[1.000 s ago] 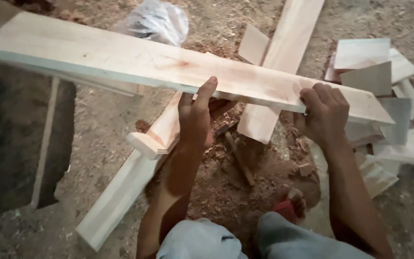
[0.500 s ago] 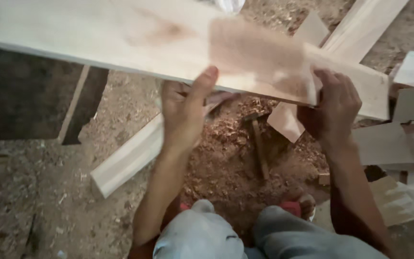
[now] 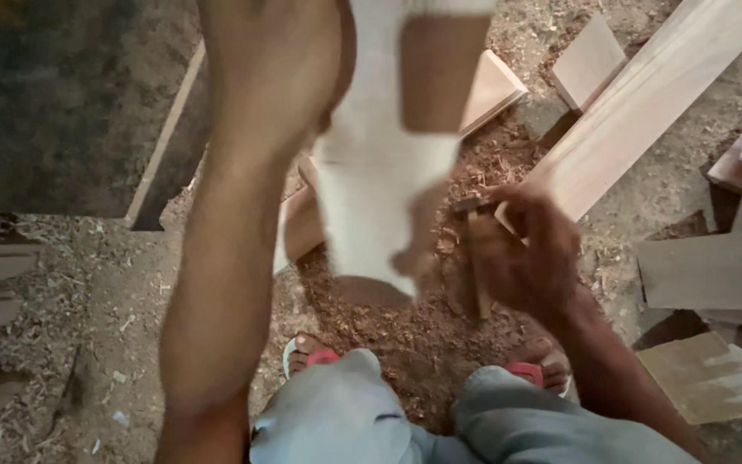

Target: The person assembles wooden furniture components by applying glue from a plastic bag, positioning small wooden blocks, and hammering nails into the joints.

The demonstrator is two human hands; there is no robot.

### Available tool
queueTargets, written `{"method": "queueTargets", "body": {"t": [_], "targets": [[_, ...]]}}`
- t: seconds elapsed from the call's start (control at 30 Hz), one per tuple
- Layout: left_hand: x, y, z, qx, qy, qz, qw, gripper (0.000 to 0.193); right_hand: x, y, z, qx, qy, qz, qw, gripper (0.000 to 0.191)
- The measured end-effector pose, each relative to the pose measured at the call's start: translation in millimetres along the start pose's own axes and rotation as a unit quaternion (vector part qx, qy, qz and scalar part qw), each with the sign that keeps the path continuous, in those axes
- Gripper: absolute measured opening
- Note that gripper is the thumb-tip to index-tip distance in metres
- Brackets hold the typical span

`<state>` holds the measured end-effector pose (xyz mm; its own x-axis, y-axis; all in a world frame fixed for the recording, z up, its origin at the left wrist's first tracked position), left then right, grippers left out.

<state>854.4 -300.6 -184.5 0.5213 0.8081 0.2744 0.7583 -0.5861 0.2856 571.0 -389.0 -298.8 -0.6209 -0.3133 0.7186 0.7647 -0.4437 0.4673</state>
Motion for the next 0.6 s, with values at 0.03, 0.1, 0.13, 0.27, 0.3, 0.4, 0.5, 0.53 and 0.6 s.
{"method": "queueTargets", "body": {"t": [0.03,0.1,0.13,0.27,0.3,0.4,0.5,0.53,0.6], "targets": [[3.5,8.1,12.7,0.026,0.028,0.014,0.999,0.045,3.7,-6.4,-11.7,-0.063,0.003,0.038,0.997,0.028],[6.1,17.7,36.2,0.075,0.072,0.050,0.993,0.049,3.9,-16.0,-27.7,-0.104,0.024,0.122,0.987,0.027],[4.1,17.7,47.6,0.096,0.080,0.079,0.989,0.051,0.3,-18.3,-33.0,-0.080,0.041,0.165,0.982,0.026],[6.2,-8.7,95.0,0.192,0.103,0.190,0.957,0.059,-21.0,-40.5,-38.9,-0.013,0.055,0.284,0.957,0.029],[12.3,-14.8,108.0,0.216,0.114,0.201,0.949,0.062,-28.0,-50.9,-42.8,-0.104,0.077,0.327,0.936,0.034],[36.2,-28.4,149.1,0.281,0.138,0.192,0.930,0.068,-40.6,-81.3,-49.4,-0.294,0.124,0.393,0.863,0.042],[51.8,-32.2,187.2,0.293,0.127,0.178,0.931,0.068,-45.7,-89.0,-48.1,-0.299,0.161,0.362,0.868,0.041],[54.3,-34.1,198.7,0.298,0.118,0.174,0.931,0.068,-46.8,-87.8,-47.0,-0.289,0.182,0.347,0.873,0.045],[55.6,-40.0,219.0,0.321,0.177,0.172,0.914,0.070,-49.6,-81.0,-43.2,-0.248,0.208,0.312,0.893,0.049]]}}
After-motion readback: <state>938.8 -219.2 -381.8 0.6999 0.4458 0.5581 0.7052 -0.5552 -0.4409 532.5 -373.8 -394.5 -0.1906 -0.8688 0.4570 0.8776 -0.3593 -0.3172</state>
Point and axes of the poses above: each hand's wrist, its own y-axis towards the middle knuckle, its own x-axis out of the back of the hand, z = x × y, the point moved 3 cm from there along y, towards the middle knuckle, and after that the axes turned 14 degrees about -y, right-handed, at the moved point
